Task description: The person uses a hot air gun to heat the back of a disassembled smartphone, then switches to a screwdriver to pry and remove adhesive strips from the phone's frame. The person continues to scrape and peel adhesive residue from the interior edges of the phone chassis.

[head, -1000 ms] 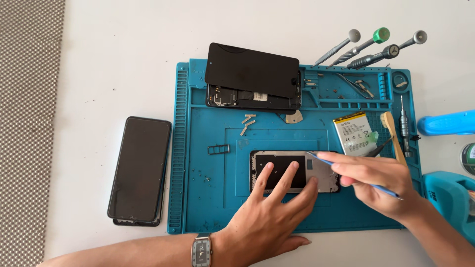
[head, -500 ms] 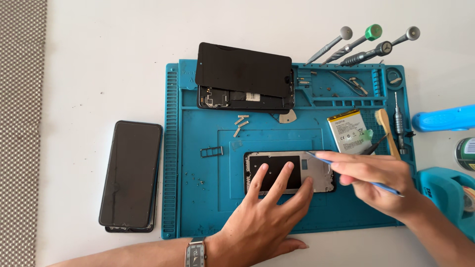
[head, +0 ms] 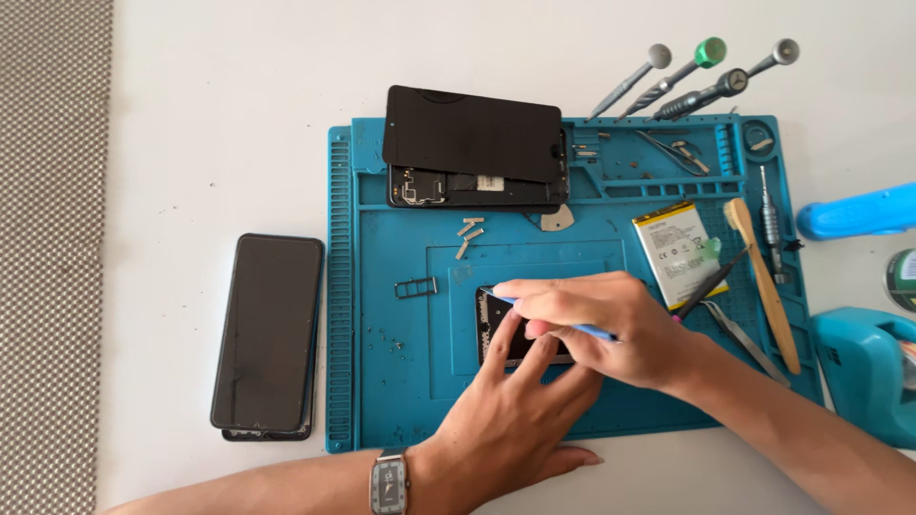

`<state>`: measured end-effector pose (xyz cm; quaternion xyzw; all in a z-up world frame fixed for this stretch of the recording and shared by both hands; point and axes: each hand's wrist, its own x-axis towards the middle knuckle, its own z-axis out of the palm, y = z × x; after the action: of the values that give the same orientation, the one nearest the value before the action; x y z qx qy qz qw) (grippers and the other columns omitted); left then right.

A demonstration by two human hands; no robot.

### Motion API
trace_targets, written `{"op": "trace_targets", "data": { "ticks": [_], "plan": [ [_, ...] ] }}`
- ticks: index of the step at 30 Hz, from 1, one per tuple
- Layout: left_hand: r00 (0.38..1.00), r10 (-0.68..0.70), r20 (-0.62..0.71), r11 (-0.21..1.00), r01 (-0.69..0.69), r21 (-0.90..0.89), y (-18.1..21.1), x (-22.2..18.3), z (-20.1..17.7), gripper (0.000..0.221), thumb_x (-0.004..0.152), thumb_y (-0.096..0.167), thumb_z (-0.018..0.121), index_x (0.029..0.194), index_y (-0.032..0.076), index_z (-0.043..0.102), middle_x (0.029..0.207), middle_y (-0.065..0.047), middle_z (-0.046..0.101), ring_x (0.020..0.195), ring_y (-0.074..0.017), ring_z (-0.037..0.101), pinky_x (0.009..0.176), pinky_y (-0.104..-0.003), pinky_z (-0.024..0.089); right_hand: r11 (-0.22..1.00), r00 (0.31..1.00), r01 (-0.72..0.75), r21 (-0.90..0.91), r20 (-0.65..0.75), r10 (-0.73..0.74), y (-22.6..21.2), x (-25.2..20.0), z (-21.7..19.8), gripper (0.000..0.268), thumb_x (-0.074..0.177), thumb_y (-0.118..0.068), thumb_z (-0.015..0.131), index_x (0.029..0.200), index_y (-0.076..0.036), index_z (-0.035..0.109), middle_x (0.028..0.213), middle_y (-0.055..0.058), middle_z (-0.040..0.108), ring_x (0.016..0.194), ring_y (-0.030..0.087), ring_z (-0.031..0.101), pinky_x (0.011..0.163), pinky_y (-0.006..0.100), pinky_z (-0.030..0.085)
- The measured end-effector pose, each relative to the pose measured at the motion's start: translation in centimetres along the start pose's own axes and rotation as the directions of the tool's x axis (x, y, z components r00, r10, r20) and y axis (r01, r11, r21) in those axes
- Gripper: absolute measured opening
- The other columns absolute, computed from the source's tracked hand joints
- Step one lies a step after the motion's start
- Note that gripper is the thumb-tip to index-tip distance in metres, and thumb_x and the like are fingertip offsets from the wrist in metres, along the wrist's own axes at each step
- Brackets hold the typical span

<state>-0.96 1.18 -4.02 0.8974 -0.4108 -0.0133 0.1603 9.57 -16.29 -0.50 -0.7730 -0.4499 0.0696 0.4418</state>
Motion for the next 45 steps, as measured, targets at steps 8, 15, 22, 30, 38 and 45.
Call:
{"op": "trace_targets", "data": {
  "ticks": [8,15,22,30,38,45],
  "plan": [
    [0.992,0.003,-0.127,1.000,-0.003,0.001,-0.2,0.5,-0.1,0.079,0.094,0.068,0.046,0.143,0.006,0.052,0.155,-0.016,0.038,0.151,-0.0473,0.019,0.116,-0.071,0.020,0.967,0.955,-0.191,-0.166,-0.259,0.144,0.0,-7.1,-5.6,0.013,0.104,-0.007,0.058,0.114,-0.006,0.066,0.118,0.012,0.076,0.082,0.010,0.074,0.070,0.022,0.059],
    [0.994,0.000,-0.105,1.000,-0.002,-0.023,-0.2,0.7,0.2,0.079,0.096,0.068,0.046,0.144,0.006,0.051,0.155,-0.015,0.038,0.152,-0.0463,0.018,0.117,-0.071,0.018,0.936,0.897,-0.349,-0.056,-0.310,0.315,2.2,-11.9,-6.5,0.011,0.101,-0.009,0.060,0.108,-0.007,0.068,0.121,0.013,0.078,0.055,-0.002,0.056,0.051,0.014,0.047],
    [0.995,-0.006,-0.104,0.999,0.000,-0.052,-0.3,0.8,0.4,0.078,0.096,0.068,0.045,0.144,0.008,0.052,0.155,-0.013,0.039,0.152,-0.0448,0.018,0.117,-0.071,0.017,0.956,0.957,-0.197,-0.216,-0.255,0.140,1.9,-11.2,-6.8,0.010,0.095,-0.007,0.065,0.105,-0.007,0.065,0.120,0.016,0.074,0.067,0.006,0.072,0.059,0.018,0.058],
    [0.994,-0.009,-0.110,0.999,0.004,-0.049,-0.3,0.8,0.4,0.077,0.096,0.068,0.046,0.143,0.008,0.053,0.155,-0.013,0.039,0.152,-0.0450,0.017,0.118,-0.070,0.016,0.953,0.961,-0.170,-0.251,-0.256,0.104,1.9,-9.8,-6.2,0.010,0.094,-0.003,0.064,0.103,-0.008,0.065,0.116,0.016,0.076,0.065,0.007,0.072,0.058,0.019,0.059],
    [0.995,-0.011,-0.103,0.999,0.007,-0.044,-0.3,0.8,0.1,0.075,0.095,0.067,0.046,0.142,0.009,0.053,0.155,-0.013,0.038,0.152,-0.0448,0.018,0.118,-0.070,0.019,0.962,0.976,-0.081,-0.260,-0.218,0.024,2.0,-7.4,-5.1,0.013,0.095,-0.001,0.064,0.107,-0.008,0.064,0.114,0.013,0.076,0.063,0.008,0.070,0.060,0.020,0.059],
    [0.995,-0.005,-0.097,1.000,0.008,0.024,-0.3,0.7,-0.7,0.076,0.094,0.067,0.049,0.143,0.008,0.053,0.155,-0.011,0.039,0.152,-0.0430,0.021,0.118,-0.067,0.024,0.969,0.955,-0.220,-0.110,-0.227,0.191,2.4,-7.2,-4.6,0.012,0.095,-0.002,0.063,0.103,-0.010,0.068,0.117,0.014,0.079,0.048,0.004,0.057,0.048,0.017,0.050]
  ]
}}
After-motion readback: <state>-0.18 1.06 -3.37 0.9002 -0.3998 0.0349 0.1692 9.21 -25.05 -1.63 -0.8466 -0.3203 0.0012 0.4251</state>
